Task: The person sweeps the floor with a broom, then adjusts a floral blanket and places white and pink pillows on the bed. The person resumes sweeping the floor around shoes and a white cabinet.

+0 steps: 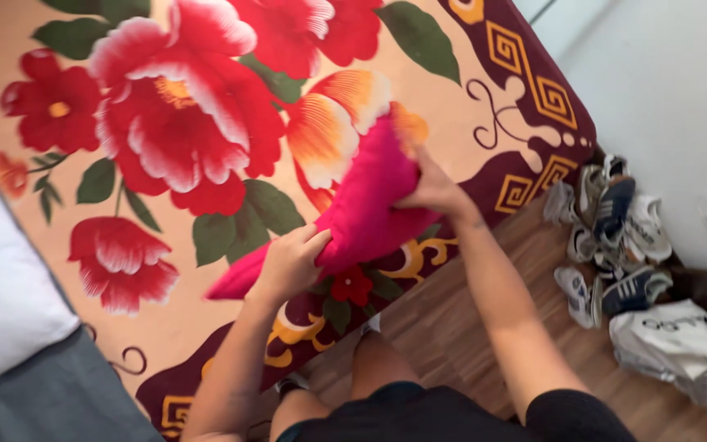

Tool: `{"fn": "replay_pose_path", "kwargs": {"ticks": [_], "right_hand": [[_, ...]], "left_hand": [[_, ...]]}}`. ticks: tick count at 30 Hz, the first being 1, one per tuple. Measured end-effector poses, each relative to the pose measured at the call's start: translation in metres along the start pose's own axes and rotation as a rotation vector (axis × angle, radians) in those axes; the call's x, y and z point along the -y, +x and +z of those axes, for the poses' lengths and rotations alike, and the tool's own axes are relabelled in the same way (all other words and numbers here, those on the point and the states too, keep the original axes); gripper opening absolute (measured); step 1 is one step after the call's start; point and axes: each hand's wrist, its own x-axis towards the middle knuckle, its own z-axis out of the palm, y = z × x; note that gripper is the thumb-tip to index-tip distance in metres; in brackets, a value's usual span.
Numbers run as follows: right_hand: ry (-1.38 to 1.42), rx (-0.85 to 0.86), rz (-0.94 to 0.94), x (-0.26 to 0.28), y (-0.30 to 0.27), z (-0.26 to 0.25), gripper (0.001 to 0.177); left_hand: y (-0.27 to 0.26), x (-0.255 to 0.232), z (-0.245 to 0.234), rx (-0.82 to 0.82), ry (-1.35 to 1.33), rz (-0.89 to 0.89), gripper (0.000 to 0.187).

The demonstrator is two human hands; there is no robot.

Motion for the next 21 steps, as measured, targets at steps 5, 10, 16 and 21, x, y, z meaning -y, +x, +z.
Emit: {"fn": "replay_pose_path", "kwargs": {"ticks": [5,10,16,21], "right_hand": [[-0.016,-0.113,0.008,0.069,-0.058,0.019,0.060],[-0.055,-0.078,-0.444,0.021,-0.038,0.111,0.060],[-0.028,-0.161,-0.758,0.023,-0.037,0.100,0.076],[0.096,-0.038,-0.894,0.107,-0.048,0.060,0.017]], "left_hand": [[-0.067,0.017,-0.076,-0.242,0.329,0.196,0.053],[-0.154,0.039,-0.034,-0.184,0.281,-0.097,0.057],[-0.174,0.049,-0.059,-0.298,0.334,-0.388,0.084],[-0.160,0.104,0.026,-0.077,-0.034,-0.661,0.095]]}}
